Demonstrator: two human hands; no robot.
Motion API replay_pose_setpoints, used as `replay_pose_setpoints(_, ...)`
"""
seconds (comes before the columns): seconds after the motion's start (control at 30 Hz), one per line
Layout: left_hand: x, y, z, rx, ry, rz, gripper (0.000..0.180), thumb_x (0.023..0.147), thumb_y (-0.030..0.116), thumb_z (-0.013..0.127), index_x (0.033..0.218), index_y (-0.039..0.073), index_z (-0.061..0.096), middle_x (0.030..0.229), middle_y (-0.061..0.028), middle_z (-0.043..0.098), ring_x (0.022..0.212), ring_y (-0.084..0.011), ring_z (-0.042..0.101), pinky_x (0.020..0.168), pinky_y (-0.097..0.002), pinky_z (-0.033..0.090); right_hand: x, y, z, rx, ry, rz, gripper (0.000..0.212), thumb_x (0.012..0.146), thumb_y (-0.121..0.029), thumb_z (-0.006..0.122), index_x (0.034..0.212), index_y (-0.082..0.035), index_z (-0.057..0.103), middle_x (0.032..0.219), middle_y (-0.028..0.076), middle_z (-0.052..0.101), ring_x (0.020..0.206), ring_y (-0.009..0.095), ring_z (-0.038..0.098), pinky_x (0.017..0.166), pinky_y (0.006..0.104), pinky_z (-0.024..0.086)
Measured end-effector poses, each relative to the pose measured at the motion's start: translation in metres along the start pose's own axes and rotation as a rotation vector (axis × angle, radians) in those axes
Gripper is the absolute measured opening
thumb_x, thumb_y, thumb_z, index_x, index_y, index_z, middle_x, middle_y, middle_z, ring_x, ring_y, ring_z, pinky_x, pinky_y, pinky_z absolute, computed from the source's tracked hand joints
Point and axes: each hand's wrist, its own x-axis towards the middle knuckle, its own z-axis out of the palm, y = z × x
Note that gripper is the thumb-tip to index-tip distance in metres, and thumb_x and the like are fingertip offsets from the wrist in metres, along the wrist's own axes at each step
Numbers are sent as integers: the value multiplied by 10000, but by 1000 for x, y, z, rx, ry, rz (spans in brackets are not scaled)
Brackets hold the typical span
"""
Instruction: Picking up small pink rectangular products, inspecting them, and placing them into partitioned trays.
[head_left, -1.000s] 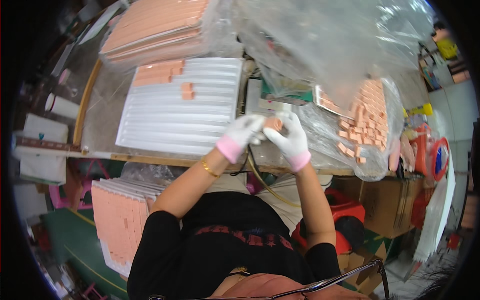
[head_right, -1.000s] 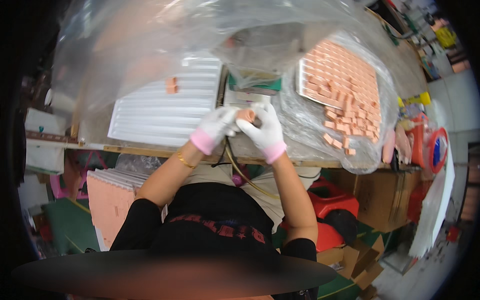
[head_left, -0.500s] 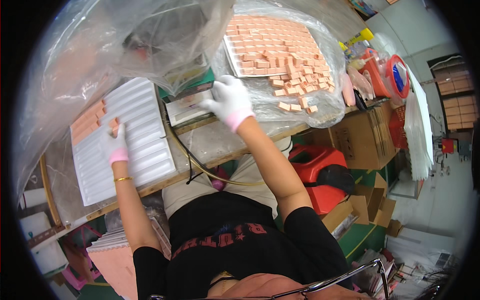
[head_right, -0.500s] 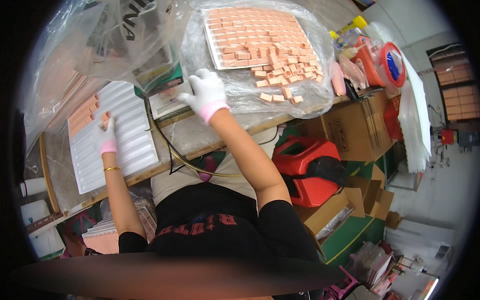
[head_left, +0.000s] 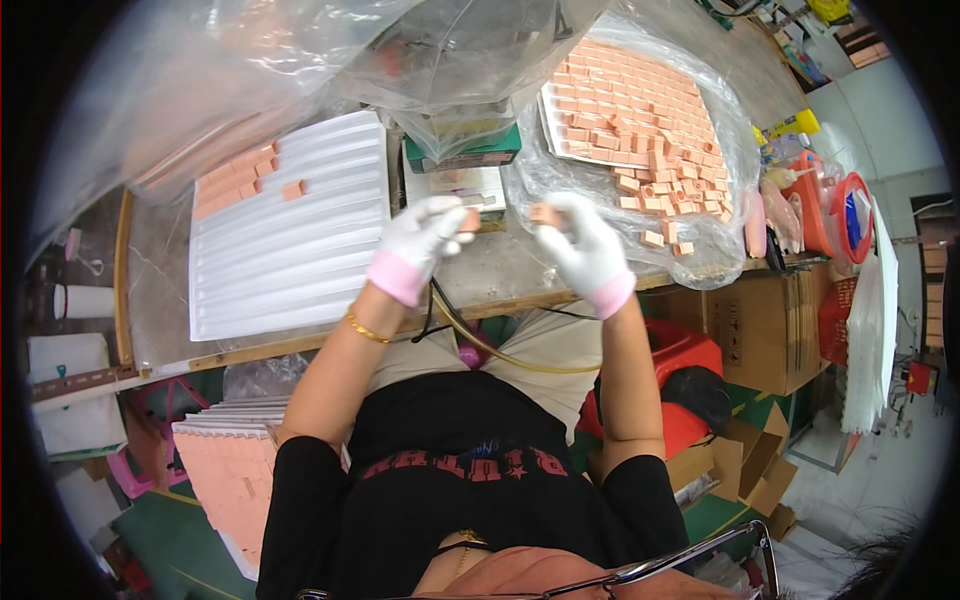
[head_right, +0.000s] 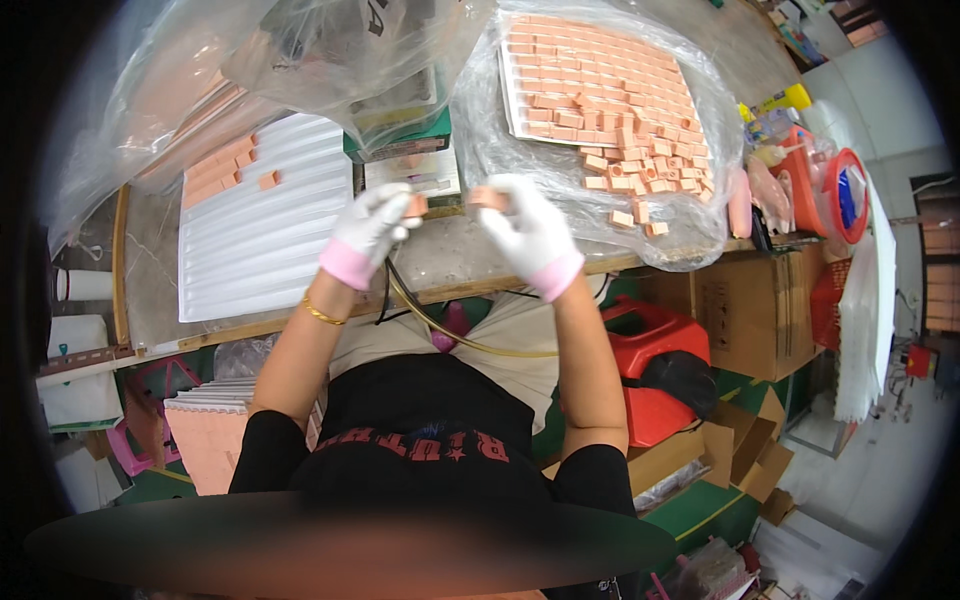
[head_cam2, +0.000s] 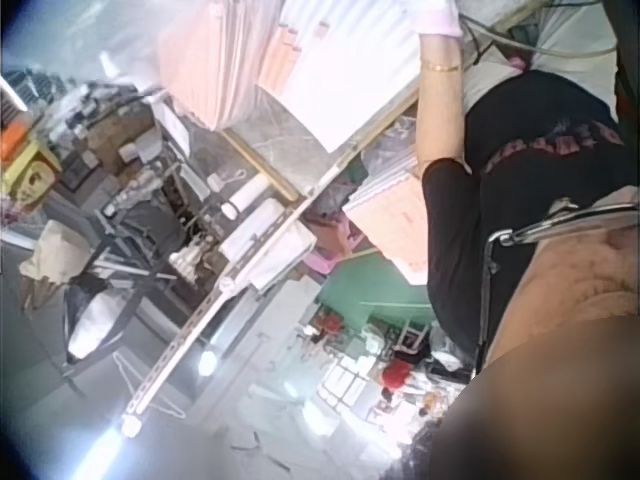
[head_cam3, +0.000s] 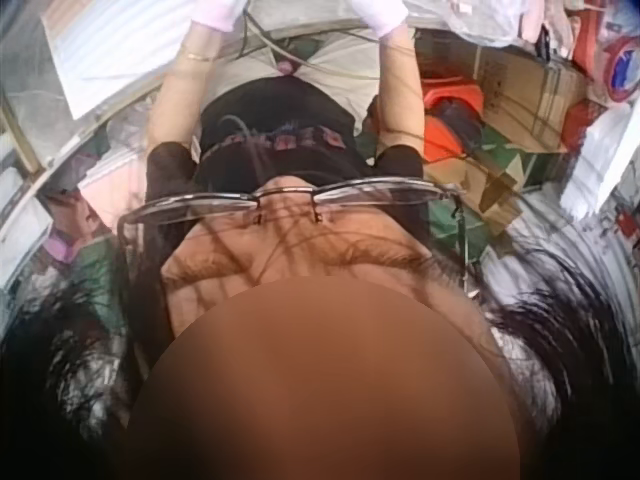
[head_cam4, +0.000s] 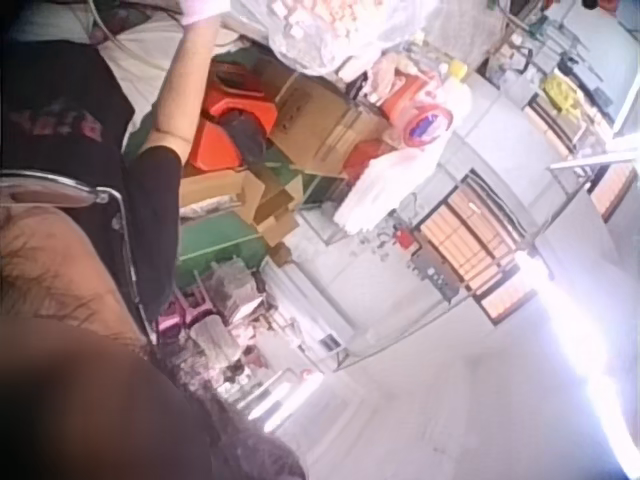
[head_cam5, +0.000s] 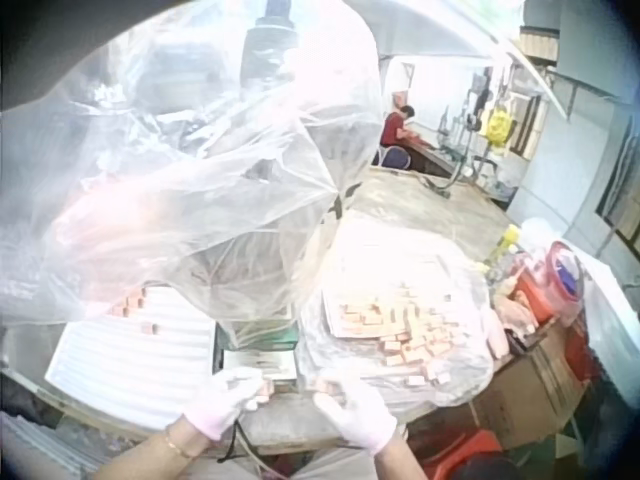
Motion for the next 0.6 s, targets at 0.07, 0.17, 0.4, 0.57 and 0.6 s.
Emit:
replay_pose_setpoints(0.07, 5, -6, 5, -43, -12, -40, 327, 879, 197, 651, 1116, -7, 556, 971, -63, 625, 766, -134, 627, 596, -193, 474, 10, 4, 24, -187, -6, -415, 348, 762, -40, 665, 1097, -49, 572, 983, 138, 600, 903, 281, 598, 789, 339, 486)
replay_pose_setpoints(0.17, -2, 2, 5, -1, 33, 0, 326, 875, 207, 657, 1106, -4, 565, 959, -61, 629, 740, -116, 620, 576, -184, 458, 19, -8, 32, -294, -68, -483, 373, 747, -25, 661, 1107, -41, 568, 935, 147, 578, 878, 316, 573, 758, 355, 475)
replay_pose_setpoints(0.4, -1, -13, 7, -169, -92, -79, 313, 863, 239, 674, 1052, -2, 608, 821, -12, 627, 618, -48, 545, 509, -155, 408, 10, 2, 48, 114, -74, -284, 460, 762, -102, 708, 1179, -32, 529, 1020, 122, 570, 862, 222, 595, 752, 329, 499)
replay_pose_setpoints(0.57, -4, -10, -13, -33, -196, -40, 381, 930, 303, 567, 1154, -5, 546, 908, -13, 621, 670, -32, 542, 538, -146, 424, 22, 4, 65, 113, -109, -172, 254, 719, -146, 740, 932, -37, 653, 959, 104, 550, 863, 196, 575, 757, 321, 479)
replay_pose_setpoints(0.6, -8, -1, -11, 194, -47, -23, 394, 949, 323, 521, 1172, -2, 529, 910, -14, 622, 672, -52, 551, 552, -165, 438, 28, 6, 65, 99, -92, -161, 254, 719, -146, 740, 932, -37, 653, 959, 104, 550, 863, 196, 575, 757, 321, 479)
